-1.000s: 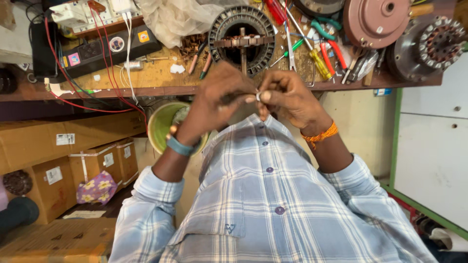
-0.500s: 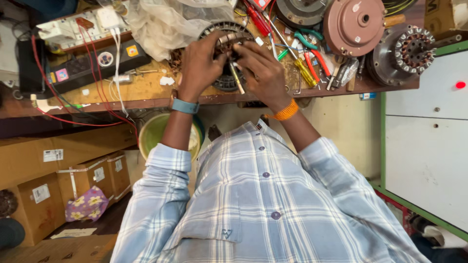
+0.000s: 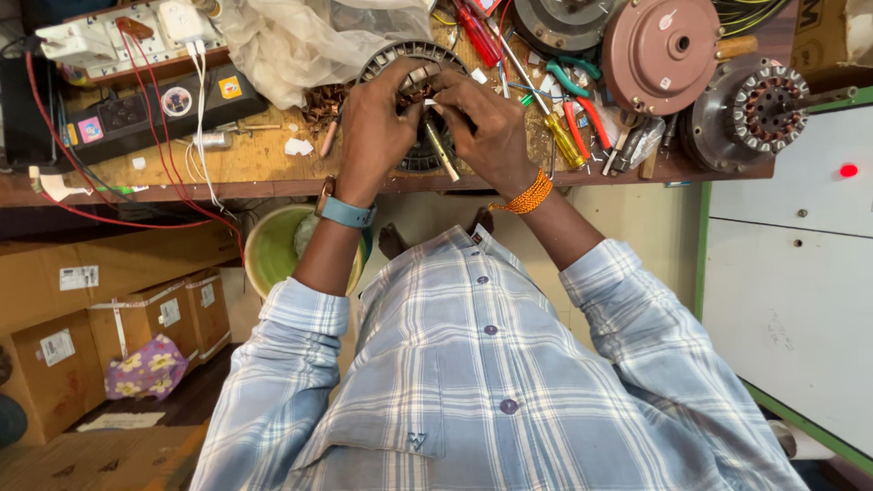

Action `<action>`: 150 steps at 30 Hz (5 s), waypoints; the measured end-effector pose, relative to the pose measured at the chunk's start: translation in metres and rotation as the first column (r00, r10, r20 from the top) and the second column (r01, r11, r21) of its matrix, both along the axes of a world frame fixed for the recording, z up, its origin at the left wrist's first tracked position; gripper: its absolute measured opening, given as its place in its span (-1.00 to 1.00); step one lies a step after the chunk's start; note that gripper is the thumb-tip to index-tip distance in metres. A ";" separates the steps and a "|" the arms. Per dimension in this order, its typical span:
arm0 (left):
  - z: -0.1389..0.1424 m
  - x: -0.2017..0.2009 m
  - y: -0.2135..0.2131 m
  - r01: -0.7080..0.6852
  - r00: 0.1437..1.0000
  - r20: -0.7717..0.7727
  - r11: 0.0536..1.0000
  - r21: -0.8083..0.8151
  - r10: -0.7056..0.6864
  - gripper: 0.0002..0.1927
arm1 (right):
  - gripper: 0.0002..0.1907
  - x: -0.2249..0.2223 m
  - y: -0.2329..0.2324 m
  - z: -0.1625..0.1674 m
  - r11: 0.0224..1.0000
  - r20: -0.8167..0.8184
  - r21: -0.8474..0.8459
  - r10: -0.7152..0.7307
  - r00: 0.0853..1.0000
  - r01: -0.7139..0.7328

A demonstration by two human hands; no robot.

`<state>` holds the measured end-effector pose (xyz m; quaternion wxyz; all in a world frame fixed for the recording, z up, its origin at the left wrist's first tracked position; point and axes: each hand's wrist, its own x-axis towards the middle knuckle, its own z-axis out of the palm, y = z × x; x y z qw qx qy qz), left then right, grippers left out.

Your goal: The person places a motor stator into a green press machine and operates it. They then move to a workbench, insert small white insulating pieces into the stator slots by hand, and use pliers and a screwdriver to adjust the components. The person repeats the press operation and continues inserting and adjusting the insulating pieces.

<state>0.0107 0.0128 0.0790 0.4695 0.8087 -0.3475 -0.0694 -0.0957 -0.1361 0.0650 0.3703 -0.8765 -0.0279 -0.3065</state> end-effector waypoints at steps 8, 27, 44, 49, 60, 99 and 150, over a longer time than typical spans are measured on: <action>-0.013 0.009 -0.005 0.052 0.997 0.057 0.990 -0.134 -0.045 -0.55 | -0.80 0.000 -0.011 0.000 0.985 -0.097 0.140 0.117 0.988 -0.103; 0.002 0.006 -0.002 0.078 0.992 0.110 0.986 -0.145 -0.063 -0.52 | -0.81 0.014 -0.016 -0.014 0.989 0.194 -0.124 -0.058 0.979 0.083; -0.009 0.009 0.002 0.054 0.996 0.072 0.993 -0.107 -0.047 -0.55 | -0.84 0.019 -0.019 0.040 0.978 -0.138 -0.176 0.086 0.987 -0.110; -0.015 0.011 0.005 0.081 0.991 0.115 0.992 -0.096 -0.070 -0.58 | -0.86 0.017 -0.004 0.048 0.957 -0.144 -0.290 -0.021 0.989 -0.022; -0.021 0.029 0.016 0.240 0.950 -0.151 0.948 -0.210 -0.274 -0.59 | -0.84 0.020 -0.022 0.027 0.990 -0.088 -0.011 0.137 0.987 -0.139; -0.011 0.044 0.013 0.309 0.949 -0.128 0.929 0.203 -0.288 -0.66 | -0.69 0.019 0.000 0.055 0.756 -0.199 -0.622 0.101 0.975 -0.206; -0.049 -0.006 0.046 0.215 0.974 0.092 0.971 -0.102 -0.206 -0.67 | -0.46 -0.009 -0.007 0.028 0.908 -0.380 -0.324 0.131 0.916 -0.264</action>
